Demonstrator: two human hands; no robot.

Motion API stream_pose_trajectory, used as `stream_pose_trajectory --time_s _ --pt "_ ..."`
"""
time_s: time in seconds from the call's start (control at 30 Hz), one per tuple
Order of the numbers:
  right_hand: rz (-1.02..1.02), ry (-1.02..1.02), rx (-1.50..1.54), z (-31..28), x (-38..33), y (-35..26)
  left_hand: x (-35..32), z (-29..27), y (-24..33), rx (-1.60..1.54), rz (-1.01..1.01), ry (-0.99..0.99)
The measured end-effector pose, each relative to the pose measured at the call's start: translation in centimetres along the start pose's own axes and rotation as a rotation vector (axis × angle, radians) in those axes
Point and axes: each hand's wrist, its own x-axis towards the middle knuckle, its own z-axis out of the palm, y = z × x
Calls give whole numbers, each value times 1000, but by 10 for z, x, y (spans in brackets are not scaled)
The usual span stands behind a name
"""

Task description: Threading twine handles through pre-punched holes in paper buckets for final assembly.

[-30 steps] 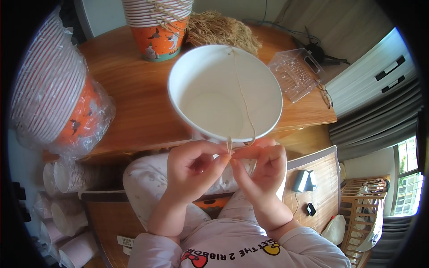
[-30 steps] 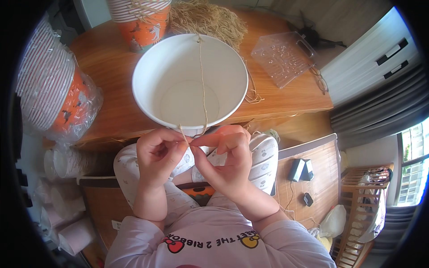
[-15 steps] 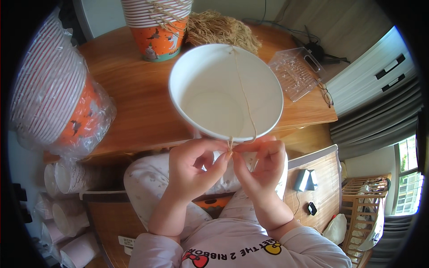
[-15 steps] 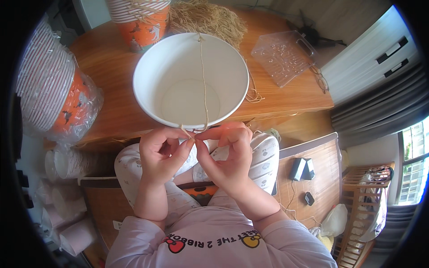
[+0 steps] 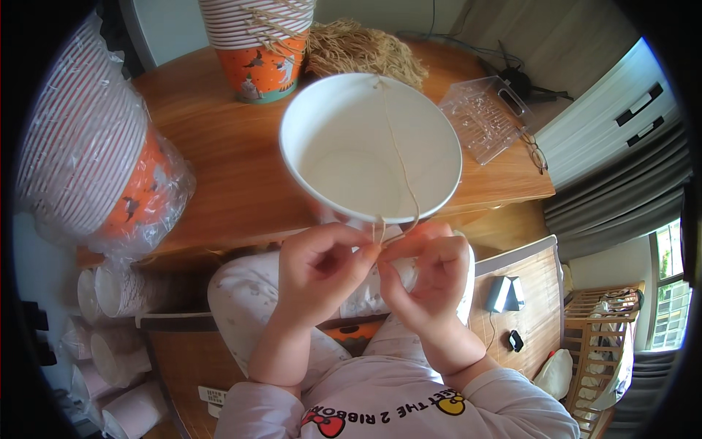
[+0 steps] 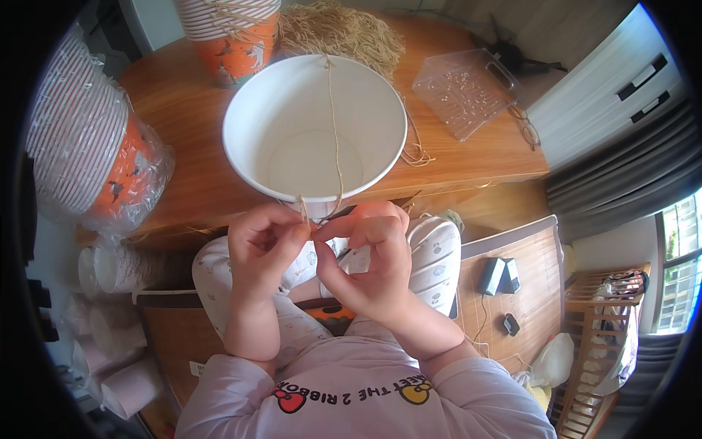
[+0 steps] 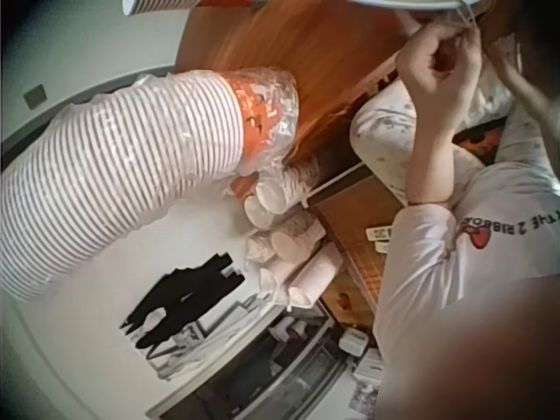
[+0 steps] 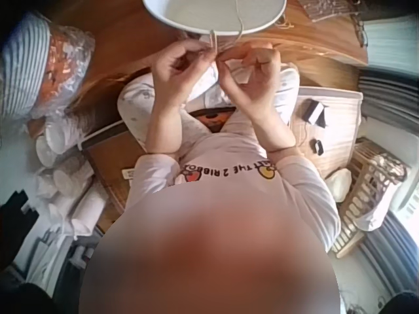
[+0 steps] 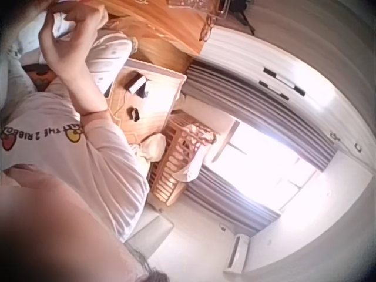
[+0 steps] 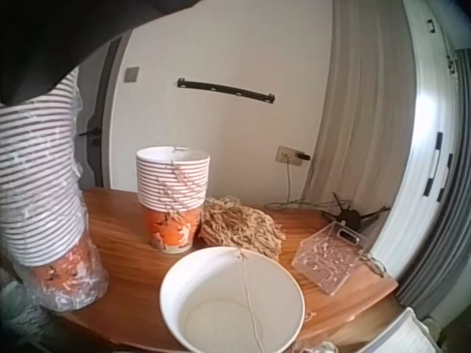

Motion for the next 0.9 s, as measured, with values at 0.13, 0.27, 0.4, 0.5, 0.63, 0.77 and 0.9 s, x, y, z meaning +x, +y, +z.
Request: stream_pose_trajectory --time_s 0.13,0.27,0.4,0.5,0.63,0.77,0.9 --pt "-109 -44 -29 -4 0 2 -1 2 8 -111 -60 30" --pt "-134 -84 -33 -9 -2 -1 -6 -1 4 -94 -8 20" --pt "-144 -82 26 -11 -4 1 -7 1 6 -145 -36 46" --pt "-216 -47 -39 -12 1 -6 -9 -3 9 -135 -40 23" --pt "-276 -26 -184 -8 7 -12 -12 -6 10 -161 -17 -14" --pt "-389 -16 -267 -10 8 3 -14 -2 5 -262 -154 4" --pt "-445 28 -251 -7 8 -5 -26 5 10 -31 47 49"
